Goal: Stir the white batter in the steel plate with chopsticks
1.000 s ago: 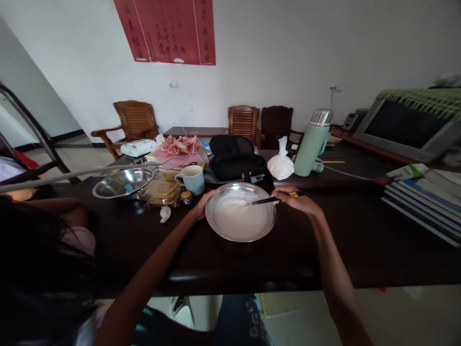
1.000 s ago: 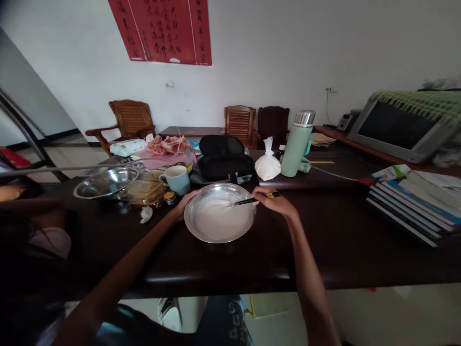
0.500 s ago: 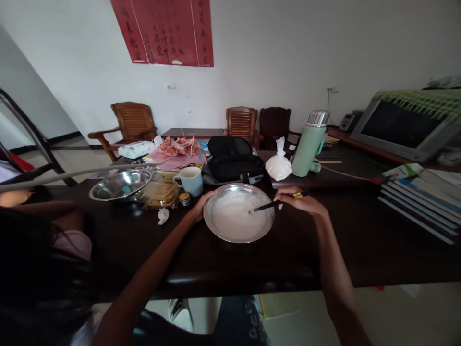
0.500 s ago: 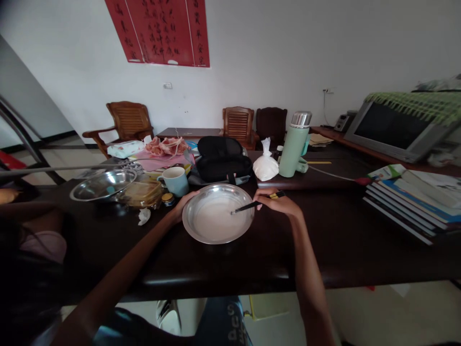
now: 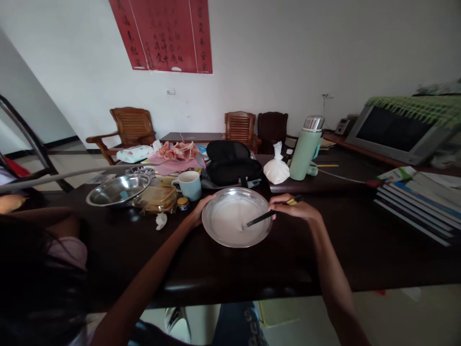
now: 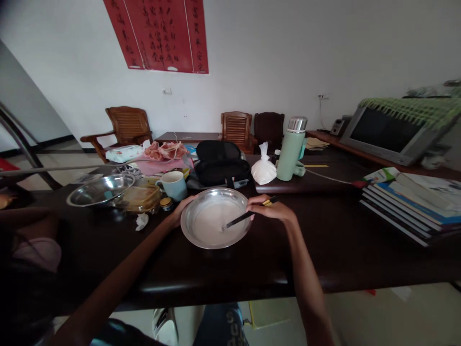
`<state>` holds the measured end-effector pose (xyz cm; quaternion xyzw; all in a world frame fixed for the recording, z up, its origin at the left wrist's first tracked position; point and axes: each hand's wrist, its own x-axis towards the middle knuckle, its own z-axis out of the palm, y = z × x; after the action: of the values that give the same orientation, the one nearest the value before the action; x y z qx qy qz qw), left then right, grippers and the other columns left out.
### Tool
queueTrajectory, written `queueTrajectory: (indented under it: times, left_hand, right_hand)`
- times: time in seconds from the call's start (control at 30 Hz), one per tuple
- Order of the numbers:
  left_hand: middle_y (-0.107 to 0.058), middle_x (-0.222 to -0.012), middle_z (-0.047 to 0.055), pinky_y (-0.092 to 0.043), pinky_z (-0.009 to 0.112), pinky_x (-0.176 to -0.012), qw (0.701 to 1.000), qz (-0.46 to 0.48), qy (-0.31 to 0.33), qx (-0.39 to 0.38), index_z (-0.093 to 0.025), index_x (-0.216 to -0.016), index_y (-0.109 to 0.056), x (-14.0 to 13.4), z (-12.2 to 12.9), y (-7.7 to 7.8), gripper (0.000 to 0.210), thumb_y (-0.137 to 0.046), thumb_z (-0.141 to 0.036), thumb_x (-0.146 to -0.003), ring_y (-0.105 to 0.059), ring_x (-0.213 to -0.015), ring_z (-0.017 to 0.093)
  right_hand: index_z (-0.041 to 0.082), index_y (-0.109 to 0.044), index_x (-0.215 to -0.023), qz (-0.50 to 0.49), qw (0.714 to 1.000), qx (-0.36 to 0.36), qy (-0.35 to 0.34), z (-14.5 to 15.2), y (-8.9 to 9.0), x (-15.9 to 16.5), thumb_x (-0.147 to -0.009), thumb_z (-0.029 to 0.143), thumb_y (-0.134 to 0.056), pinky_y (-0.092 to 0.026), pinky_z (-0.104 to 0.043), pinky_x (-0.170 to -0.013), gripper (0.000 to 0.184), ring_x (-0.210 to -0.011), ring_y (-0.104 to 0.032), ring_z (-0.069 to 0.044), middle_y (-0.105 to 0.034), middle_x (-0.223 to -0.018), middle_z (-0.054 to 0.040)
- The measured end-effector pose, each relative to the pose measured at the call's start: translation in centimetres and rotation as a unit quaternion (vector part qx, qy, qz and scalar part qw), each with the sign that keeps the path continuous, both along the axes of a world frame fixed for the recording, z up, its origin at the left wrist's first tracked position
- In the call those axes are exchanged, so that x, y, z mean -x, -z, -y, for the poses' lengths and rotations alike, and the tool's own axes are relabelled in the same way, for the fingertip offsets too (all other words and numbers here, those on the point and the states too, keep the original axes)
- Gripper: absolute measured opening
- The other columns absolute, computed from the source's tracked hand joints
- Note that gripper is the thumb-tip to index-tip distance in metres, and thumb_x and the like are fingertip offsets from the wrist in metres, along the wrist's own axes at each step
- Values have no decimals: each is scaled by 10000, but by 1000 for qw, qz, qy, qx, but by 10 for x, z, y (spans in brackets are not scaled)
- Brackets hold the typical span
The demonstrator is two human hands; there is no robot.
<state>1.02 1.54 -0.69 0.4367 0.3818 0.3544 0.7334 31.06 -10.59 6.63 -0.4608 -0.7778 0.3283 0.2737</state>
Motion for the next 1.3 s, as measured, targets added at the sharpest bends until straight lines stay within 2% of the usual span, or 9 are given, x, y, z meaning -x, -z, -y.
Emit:
queueTrajectory:
  times: [0.1, 0.27, 0.43, 0.63, 0.73, 0.83, 0.97, 1.1, 1.3]
  left_hand:
    - [-713, -669, 51, -460, 296, -627, 1000, -5, -4, 1, -133, -820, -710, 0, 3, -4, 236, -609, -340, -771, -622, -605, 195]
    - [-714, -666, 42, -467, 288, -621, 1000, 0, -1, -3, -137, -828, -708, -1, 4, -6, 228, -593, -329, -786, -619, -593, 183]
    - [-715, -671, 60, -470, 300, -609, 1000, -14, -5, 14, -121, -843, -708, 0, -1, 0, 269, -578, -351, -794, -621, -578, 193]
    - [-707, -646, 55, -468, 296, -608, 1000, -13, -12, 5, -128, -808, -706, 0, 2, -5, 239, -601, -340, -775, -620, -575, 193]
    - [-703, -633, 51, -468, 311, -609, 1000, -20, -8, 1, -140, -791, -705, -1, 5, -8, 238, -610, -356, -765, -624, -582, 210]
    - [-698, -618, 45, -464, 307, -598, 1000, -28, -12, 6, -144, -779, -705, -1, 5, -11, 232, -610, -355, -767, -619, -569, 209]
    - [-696, -607, 38, -462, 280, -587, 1000, -20, -15, 13, -138, -757, -703, -2, 5, -13, 224, -580, -321, -793, -610, -555, 183]
    - [-699, -605, 47, -469, 292, -589, 999, -23, -7, 22, -133, -758, -706, -2, 5, -13, 242, -553, -314, -807, -609, -552, 190]
    - [-715, -659, 37, -475, 296, -620, 1000, -12, -9, 3, -146, -808, -704, 0, 3, -10, 202, -621, -322, -751, -629, -593, 197]
  right_hand:
    - [182, -662, -874, 15, 999, -29, -16, -6, 6, 18, -880, 365, -501, -456, -281, -719, 243, -799, -601, -178, -676, -816, -21]
    - [178, -635, -822, 17, 995, -68, 73, -7, 6, 6, -881, 363, -478, -457, -322, -755, 249, -790, -573, -185, -641, -794, -19]
    - [160, -659, -827, -24, 999, -29, -11, -8, 7, 9, -862, 376, -507, -474, -339, -819, 267, -888, -611, -205, -663, -904, -66]
    - [165, -660, -868, -25, 996, -62, 53, -14, 11, 2, -862, 317, -497, -449, -382, -879, 223, -931, -593, -211, -654, -950, -74]
    - [169, -660, -774, -53, 997, -55, 26, -10, 8, -9, -854, 325, -524, -450, -369, -898, 223, -968, -593, -209, -654, -983, -73]
    - [178, -675, -763, -37, 997, -69, -3, -12, 11, 2, -857, 337, -534, -434, -366, -939, 233, -1022, -580, -206, -646, -1027, -74]
    - [190, -683, -825, -11, 993, -114, 39, -23, 22, 16, -845, 301, -545, -356, -400, -1025, 178, -1144, -513, -223, -615, -1116, -81]
    - [179, -658, -761, -27, 988, -117, 101, -23, 19, -2, -866, 296, -499, -336, -434, -1033, 223, -1110, -525, -225, -607, -1105, -84]
    - [196, -687, -783, -33, 997, -64, -12, -16, 13, 4, -869, 326, -535, -363, -374, -1027, 217, -1148, -519, -202, -599, -1153, -53]
